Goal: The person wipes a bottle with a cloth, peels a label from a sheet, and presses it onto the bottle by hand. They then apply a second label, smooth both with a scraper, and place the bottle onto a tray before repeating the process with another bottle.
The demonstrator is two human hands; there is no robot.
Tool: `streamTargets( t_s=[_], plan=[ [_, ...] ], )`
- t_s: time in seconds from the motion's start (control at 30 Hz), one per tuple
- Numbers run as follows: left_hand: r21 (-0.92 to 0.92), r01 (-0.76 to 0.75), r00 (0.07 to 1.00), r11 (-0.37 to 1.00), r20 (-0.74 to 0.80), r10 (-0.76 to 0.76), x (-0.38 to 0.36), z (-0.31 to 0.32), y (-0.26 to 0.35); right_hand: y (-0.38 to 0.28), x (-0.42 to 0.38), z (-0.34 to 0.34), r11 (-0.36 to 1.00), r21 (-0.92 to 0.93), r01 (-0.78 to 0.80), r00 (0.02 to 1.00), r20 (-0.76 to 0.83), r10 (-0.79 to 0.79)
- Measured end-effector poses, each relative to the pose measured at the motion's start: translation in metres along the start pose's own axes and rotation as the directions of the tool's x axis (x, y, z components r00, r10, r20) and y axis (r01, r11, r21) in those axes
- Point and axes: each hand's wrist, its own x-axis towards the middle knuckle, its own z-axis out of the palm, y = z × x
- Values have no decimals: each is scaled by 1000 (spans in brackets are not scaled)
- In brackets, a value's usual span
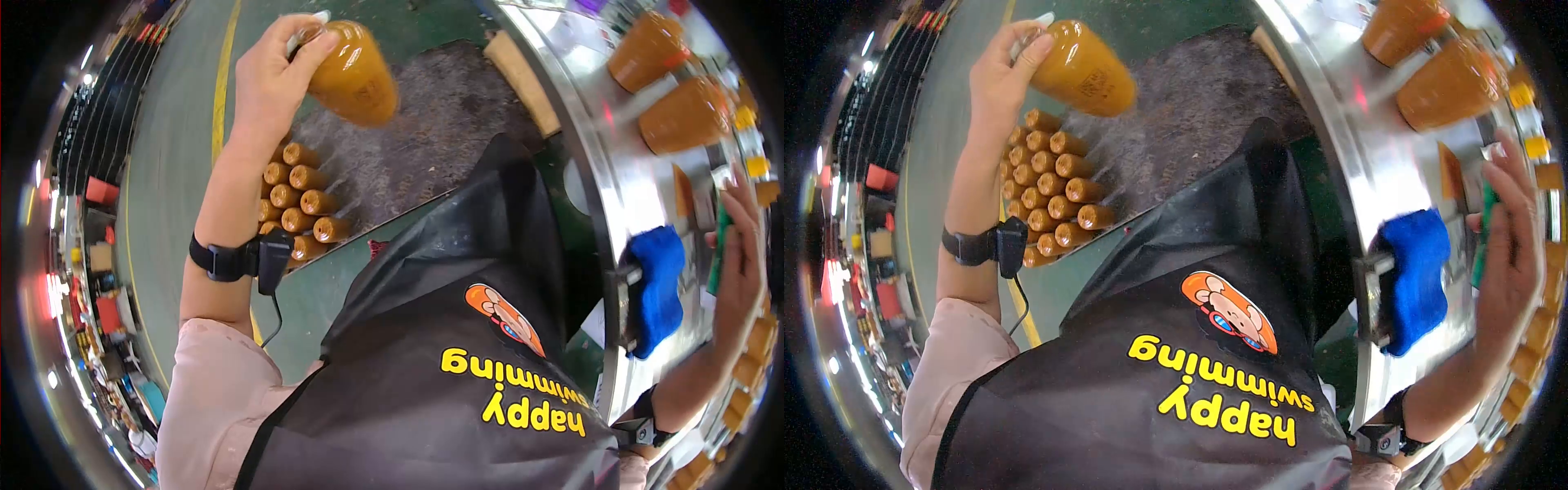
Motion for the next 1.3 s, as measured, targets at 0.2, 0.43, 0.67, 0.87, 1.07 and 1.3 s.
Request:
streamTargets(
  t_s=[0.2, 0.43, 0.67, 0.87, 1.07, 1.3],
  plan=[
    [279, 263, 965, 924, -70, -254, -33, -35, -211, -39, 84, 119, 996, -80, -24, 981, 189, 39],
    [680, 366, 893, 636, -63, -446, -63, -9, -407, -62, 109, 172, 934, -290, -211, 918, 269, 290],
    [564, 637, 702, 526, -143, -698, -82, 34, -543, -59, 108, 182, 897, -423, -132, 931, 257, 258],
    [651, 645, 633, 399, -163, -757, -107, 64, -601, -70, 114, 186, 866, -457, -200, 904, 253, 343],
    [670, 689, 508, 278, -172, -844, -137, 82, -638, -77, 121, 189, 854, -469, -227, 891, 253, 376],
    [852, 423, 502, 310, 64, -862, -129, 63, -615, -82, 124, 192, 848, -473, -239, 887, 249, 389]
  ],
)
